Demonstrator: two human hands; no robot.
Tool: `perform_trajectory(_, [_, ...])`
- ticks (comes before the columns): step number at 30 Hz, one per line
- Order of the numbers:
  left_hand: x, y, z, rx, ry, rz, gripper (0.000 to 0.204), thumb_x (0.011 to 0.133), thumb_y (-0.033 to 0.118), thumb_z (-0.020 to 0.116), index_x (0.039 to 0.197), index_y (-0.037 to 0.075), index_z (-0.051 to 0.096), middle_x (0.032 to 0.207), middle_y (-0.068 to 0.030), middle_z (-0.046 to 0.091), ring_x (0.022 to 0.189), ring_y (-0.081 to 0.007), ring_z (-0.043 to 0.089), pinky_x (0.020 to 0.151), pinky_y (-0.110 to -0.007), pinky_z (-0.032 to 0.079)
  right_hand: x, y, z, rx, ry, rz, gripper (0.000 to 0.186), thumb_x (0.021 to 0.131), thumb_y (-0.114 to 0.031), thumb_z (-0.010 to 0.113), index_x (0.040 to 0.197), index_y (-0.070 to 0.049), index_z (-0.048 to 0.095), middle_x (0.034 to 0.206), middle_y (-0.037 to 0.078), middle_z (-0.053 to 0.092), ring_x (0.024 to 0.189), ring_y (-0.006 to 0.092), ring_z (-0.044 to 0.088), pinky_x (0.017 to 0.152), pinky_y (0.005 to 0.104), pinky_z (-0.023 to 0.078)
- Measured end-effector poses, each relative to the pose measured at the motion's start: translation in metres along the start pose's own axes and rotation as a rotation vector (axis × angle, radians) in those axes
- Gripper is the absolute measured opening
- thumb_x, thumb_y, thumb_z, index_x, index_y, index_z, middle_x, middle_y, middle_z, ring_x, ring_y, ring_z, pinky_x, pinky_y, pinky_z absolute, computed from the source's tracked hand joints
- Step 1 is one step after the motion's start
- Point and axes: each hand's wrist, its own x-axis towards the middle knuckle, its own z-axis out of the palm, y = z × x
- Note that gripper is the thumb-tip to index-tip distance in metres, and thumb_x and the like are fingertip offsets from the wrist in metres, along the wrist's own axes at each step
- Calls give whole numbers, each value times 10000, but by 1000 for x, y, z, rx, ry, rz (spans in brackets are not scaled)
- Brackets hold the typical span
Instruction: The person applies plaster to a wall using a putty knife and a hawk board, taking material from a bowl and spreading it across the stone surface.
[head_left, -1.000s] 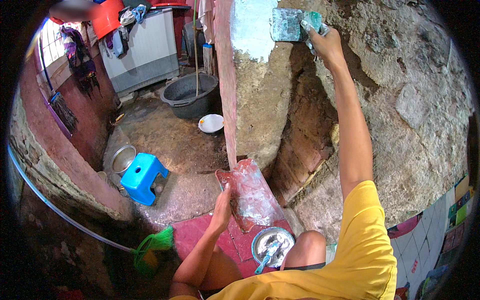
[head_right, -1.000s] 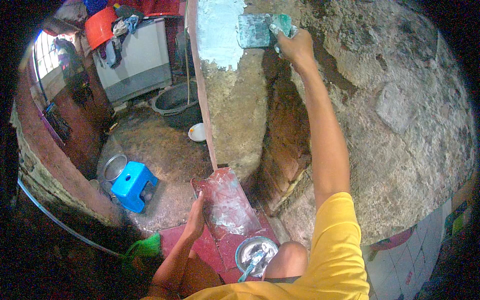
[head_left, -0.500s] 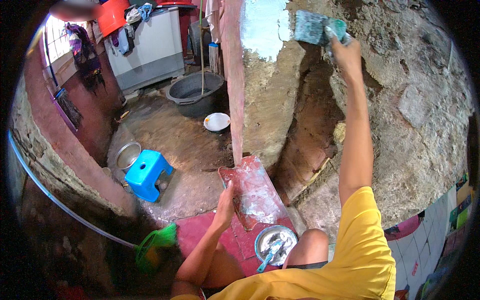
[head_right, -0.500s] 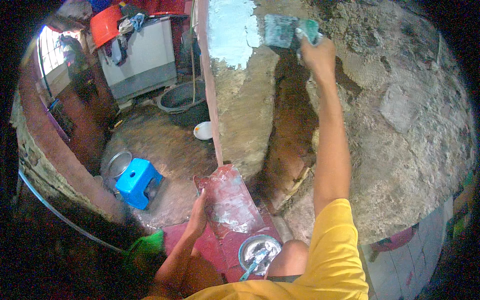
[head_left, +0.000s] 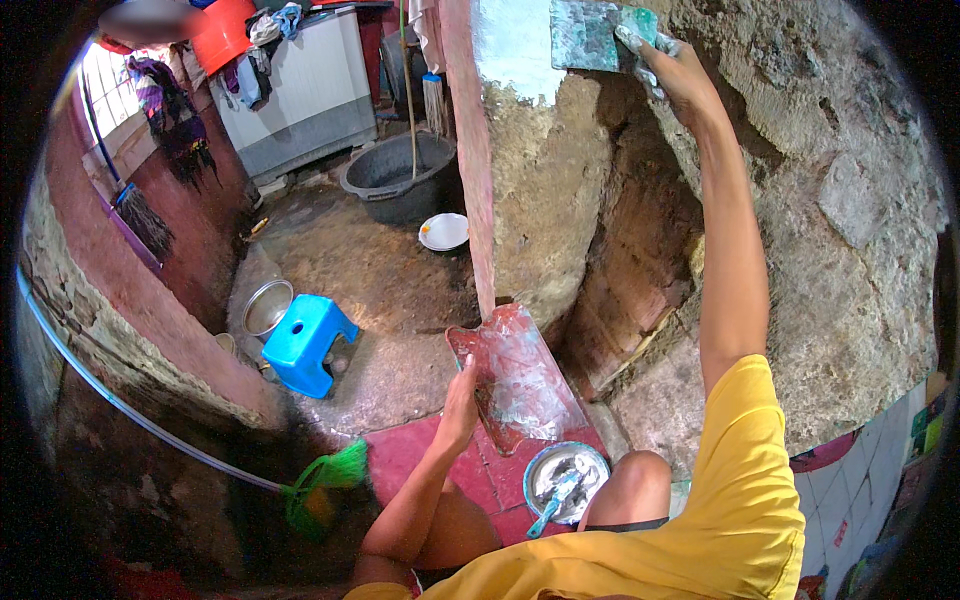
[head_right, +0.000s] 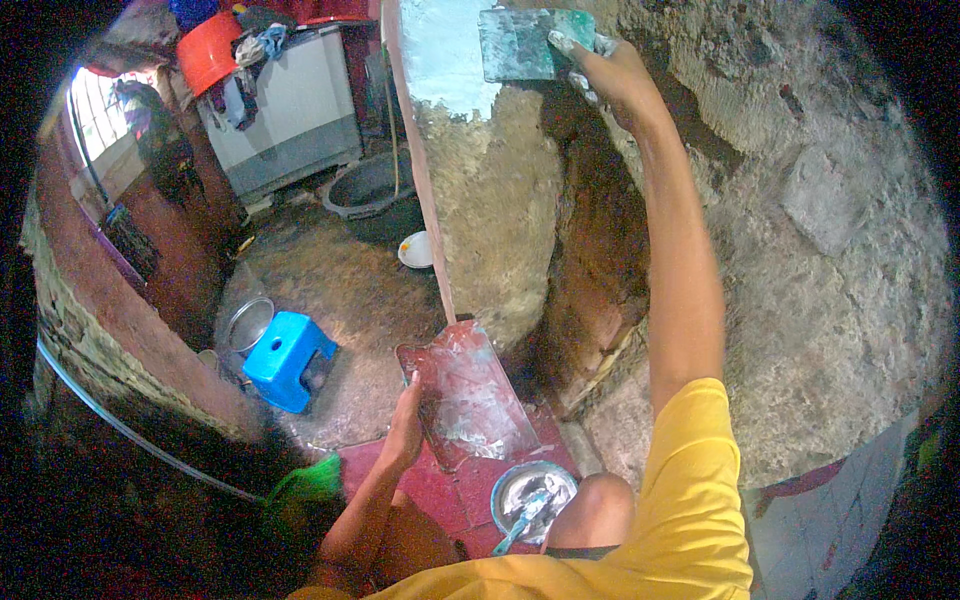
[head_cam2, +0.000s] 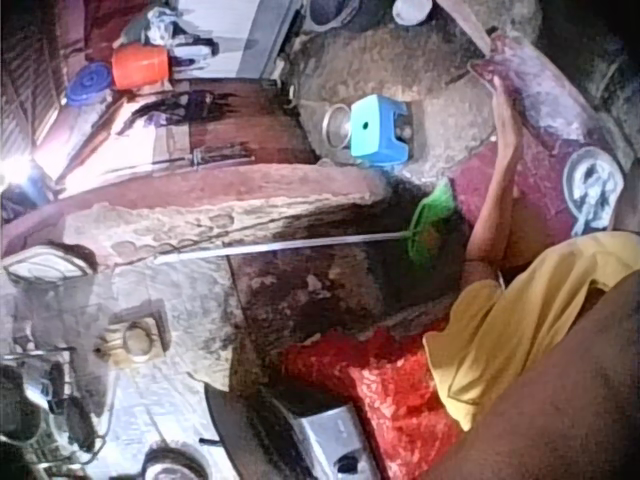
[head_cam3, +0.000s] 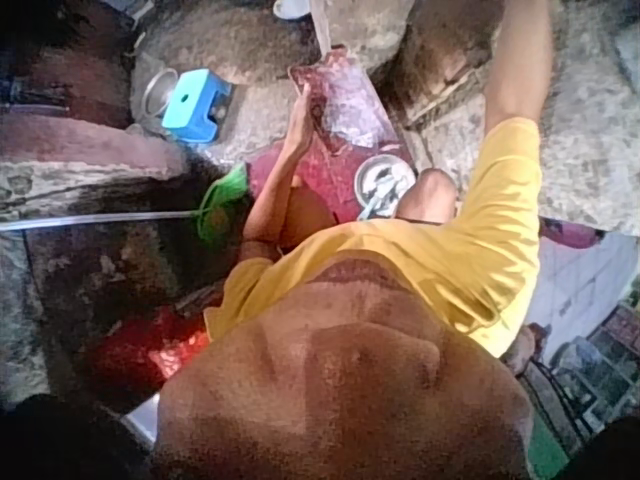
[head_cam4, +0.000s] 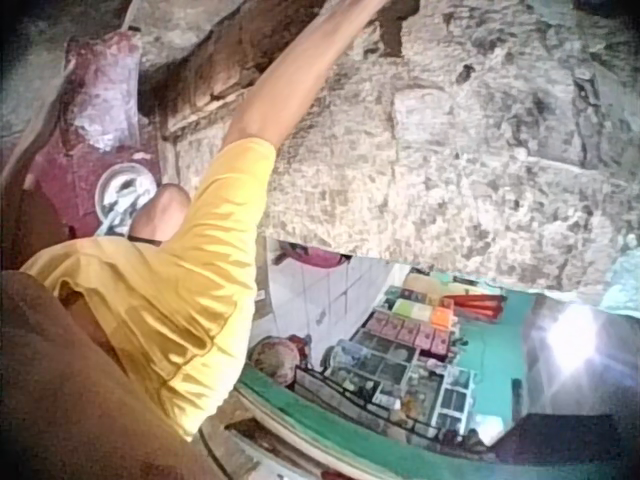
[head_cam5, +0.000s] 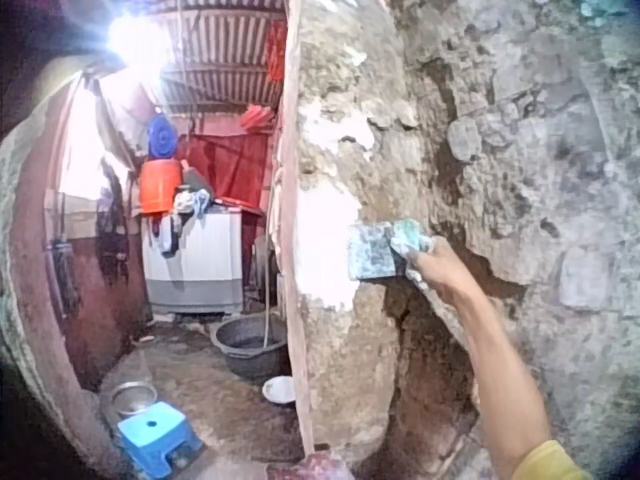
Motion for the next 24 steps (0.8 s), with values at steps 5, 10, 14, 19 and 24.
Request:
perform_trajectory(5, [0, 5, -1, 27, -14, -143, 498, 885, 441, 303, 928, -19, 491, 871, -62, 471, 787, -153, 408, 729, -285, 339, 13, 19, 3, -60, 65, -89, 251, 790, -269, 536, 833, -26, 581, 611, 8, 522, 510, 93, 440, 452, 275, 350])
perform_trajectory(10, [-6, 13, 0, 48, -19, -155, 501, 886, 441, 304, 944, -19, 491, 910, -60, 460, 834, -148, 407, 783, -279, 336, 0, -15, 3, -157, 57, 100, 184, 719, -115, 604, 862, -4, 573, 670, 116, 592, 608, 227, 563, 591, 312, 435])
perform_trajectory(14, [2, -4, -6, 40, -50, -83, 507, 887, 441, 301, 960, -27, 480, 927, -51, 461, 849, -139, 404, 794, -275, 332, 5, 11, -11, -335, 134, -103, 289, 762, -302, 560, 822, -22, 592, 567, 34, 542, 493, 118, 487, 468, 297, 388])
perform_trajectory(19, [-4, 17, 3, -179, -56, -109, 466, 887, 412, 320, 1048, 4, 480, 1014, -66, 490, 893, -159, 461, 828, -300, 351, -14, -5, -25, -168, 155, -97, 239, 811, -256, 520, 864, -27, 565, 579, 0, 504, 467, 70, 417, 416, 248, 329])
perform_trajectory(24, [-17, 60, 6, -354, 78, -231, 457, 857, 403, 365, 1122, 40, 446, 1099, -69, 504, 1008, -200, 485, 883, -338, 364, -56, -32, -40, -110, 25, -120, 214, 827, -252, 500, 818, -41, 537, 519, -46, 418, 422, 26, 355, 363, 187, 268])
